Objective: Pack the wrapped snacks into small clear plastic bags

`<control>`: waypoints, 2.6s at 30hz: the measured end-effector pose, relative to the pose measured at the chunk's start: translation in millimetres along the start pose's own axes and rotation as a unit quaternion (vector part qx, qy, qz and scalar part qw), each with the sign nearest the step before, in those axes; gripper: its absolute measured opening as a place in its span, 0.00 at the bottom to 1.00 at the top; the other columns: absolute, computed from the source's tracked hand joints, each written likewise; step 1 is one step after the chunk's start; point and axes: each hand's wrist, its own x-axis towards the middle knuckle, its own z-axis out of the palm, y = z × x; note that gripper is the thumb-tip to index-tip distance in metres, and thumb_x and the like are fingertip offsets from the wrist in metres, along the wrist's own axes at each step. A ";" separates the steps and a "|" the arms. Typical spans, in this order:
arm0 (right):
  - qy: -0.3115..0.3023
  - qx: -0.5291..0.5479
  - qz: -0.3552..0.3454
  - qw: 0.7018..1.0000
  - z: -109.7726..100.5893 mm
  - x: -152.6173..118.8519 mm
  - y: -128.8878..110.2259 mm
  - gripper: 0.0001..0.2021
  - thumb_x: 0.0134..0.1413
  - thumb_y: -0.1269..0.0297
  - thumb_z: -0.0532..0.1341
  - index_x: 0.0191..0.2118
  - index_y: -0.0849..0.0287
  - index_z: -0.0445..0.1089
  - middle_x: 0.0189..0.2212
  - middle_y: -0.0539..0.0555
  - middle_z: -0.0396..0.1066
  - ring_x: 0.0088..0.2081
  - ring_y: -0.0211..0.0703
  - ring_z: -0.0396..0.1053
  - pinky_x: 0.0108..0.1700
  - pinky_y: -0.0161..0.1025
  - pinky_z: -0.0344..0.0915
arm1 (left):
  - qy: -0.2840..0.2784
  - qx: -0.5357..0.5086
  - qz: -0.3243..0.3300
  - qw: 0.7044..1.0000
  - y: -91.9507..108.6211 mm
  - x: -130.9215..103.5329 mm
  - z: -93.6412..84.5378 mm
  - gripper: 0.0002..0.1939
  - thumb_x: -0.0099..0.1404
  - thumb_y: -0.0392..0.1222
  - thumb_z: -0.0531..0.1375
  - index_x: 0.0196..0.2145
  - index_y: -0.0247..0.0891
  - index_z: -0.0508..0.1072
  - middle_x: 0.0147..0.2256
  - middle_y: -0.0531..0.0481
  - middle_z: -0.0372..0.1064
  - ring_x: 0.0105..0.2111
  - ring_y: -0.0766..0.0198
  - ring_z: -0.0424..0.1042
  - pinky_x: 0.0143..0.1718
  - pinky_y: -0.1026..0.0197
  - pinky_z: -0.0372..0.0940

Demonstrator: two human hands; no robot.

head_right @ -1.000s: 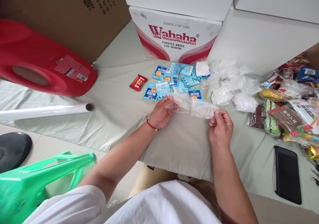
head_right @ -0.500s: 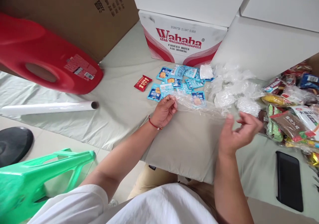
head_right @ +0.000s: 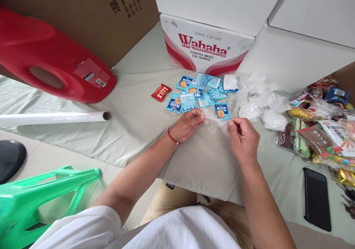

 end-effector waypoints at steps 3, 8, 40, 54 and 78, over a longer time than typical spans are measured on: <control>-0.010 0.011 0.061 0.998 -4.9 -7.0 0.9 0.11 0.67 0.53 0.64 0.42 0.55 0.77 0.27 0.47 0.71 0.27 0.37 0.68 0.33 0.38 0.64 | -0.038 -0.047 -0.030 0.998 3.1 -3.7 1.3 0.25 0.49 0.52 0.78 0.31 0.37 0.70 0.32 0.56 0.67 0.35 0.70 0.69 0.45 0.60 0.67; -0.040 0.047 0.090 0.994 -1.4 -13.7 5.3 0.09 0.63 0.55 0.67 0.39 0.54 0.79 0.31 0.48 0.73 0.31 0.37 0.68 0.34 0.37 0.64 | -0.029 -0.055 -0.047 0.997 2.8 -3.6 -1.5 0.27 0.51 0.55 0.77 0.31 0.38 0.67 0.32 0.55 0.67 0.34 0.70 0.69 0.39 0.63 0.67; 0.032 -0.011 -0.064 0.997 27.6 -44.0 -7.0 0.10 0.65 0.63 0.65 0.50 0.54 0.76 0.36 0.51 0.72 0.33 0.38 0.70 0.37 0.38 0.69 | -0.076 -0.120 -0.144 0.979 -14.5 -8.7 10.4 0.22 0.49 0.43 0.78 0.32 0.37 0.70 0.36 0.51 0.76 0.41 0.63 0.77 0.46 0.57 0.69; 0.073 -0.013 0.062 0.995 26.8 -35.0 5.2 0.13 0.65 0.52 0.63 0.37 0.56 0.74 0.37 0.53 0.72 0.37 0.42 0.68 0.43 0.41 0.67 | -0.030 -0.117 -0.107 0.987 -10.8 -6.3 10.2 0.22 0.53 0.45 0.75 0.34 0.39 0.66 0.38 0.48 0.80 0.39 0.61 0.81 0.45 0.58 0.71; 0.030 0.332 0.284 0.899 9.6 -30.9 5.4 0.25 0.59 0.35 0.61 0.45 0.53 0.68 0.33 0.52 0.72 0.29 0.39 0.67 0.29 0.37 0.65 | 0.056 0.001 -0.054 0.997 1.4 -12.3 19.2 0.16 0.68 0.52 0.61 0.38 0.46 0.55 0.22 0.64 0.57 0.13 0.75 0.47 0.17 0.70 0.41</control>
